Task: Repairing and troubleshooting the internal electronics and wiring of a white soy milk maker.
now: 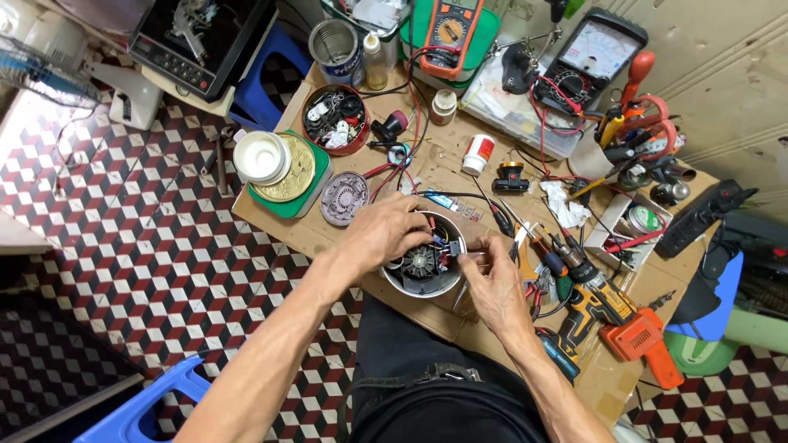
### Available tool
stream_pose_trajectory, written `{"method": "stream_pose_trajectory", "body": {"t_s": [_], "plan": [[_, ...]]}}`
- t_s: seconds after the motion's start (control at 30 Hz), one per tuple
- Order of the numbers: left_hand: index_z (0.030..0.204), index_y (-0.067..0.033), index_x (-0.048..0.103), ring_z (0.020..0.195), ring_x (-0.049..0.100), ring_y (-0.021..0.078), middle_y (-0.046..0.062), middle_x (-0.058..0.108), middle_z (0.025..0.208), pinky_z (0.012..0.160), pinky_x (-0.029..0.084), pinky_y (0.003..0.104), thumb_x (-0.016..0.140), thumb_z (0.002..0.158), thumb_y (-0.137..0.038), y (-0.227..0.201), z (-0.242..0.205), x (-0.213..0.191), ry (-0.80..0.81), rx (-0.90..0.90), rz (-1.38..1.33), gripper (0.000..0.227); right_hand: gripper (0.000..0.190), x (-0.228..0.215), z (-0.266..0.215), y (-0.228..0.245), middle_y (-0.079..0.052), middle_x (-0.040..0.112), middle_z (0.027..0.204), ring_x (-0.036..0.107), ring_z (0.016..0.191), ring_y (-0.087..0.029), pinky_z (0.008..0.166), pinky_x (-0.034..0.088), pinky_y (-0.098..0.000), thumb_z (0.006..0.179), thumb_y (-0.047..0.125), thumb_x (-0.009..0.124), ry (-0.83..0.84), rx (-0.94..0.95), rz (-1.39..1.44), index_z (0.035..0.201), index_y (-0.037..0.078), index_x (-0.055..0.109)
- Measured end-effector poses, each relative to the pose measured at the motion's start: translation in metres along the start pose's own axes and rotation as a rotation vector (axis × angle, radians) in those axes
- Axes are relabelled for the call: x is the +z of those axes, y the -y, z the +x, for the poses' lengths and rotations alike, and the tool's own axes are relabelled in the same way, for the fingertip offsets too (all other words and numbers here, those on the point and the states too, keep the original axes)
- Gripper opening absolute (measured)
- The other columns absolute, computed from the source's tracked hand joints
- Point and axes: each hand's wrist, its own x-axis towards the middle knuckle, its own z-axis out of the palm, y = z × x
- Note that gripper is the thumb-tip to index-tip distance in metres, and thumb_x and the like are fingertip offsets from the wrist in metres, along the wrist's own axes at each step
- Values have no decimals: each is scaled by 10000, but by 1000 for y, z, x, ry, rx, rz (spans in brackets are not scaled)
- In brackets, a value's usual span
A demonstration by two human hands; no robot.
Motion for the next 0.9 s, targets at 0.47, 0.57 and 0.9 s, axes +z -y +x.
{"method": "stream_pose_trajectory", "body": {"t_s": [0.47, 0.57, 0.9], "plan": [[1036, -75, 720, 1139, 647, 300, 77, 620, 1383, 802, 577, 390, 699, 859, -141, 2, 15, -38, 148, 344, -19, 190, 291, 14, -17, 12, -48, 694, 816, 606, 725, -122, 681, 524, -297, 933, 211, 679, -172, 131, 186, 1156, 26, 657], [1047, -61, 694, 1142, 660, 313, 75, 610, 1414, 793, 584, 395, 695, 863, -139, 14, 21, -37, 246, 284, -60, 200, 285, 22, -19, 14, -44, 715, 838, 614, 730, -119, 688, 529, -293, 934, 209, 678, -237, 144, 218, 1149, 21, 672], [1071, -75, 707, 1242, 613, 366, 183, 572, 1453, 982, 536, 436, 700, 848, -139, 35, 22, -23, 233, 395, -200, 232, 226, 49, -27, 30, -66, 729, 802, 633, 701, -128, 646, 524, -298, 941, 200, 681, -477, 265, 196, 1091, 35, 719]]}}
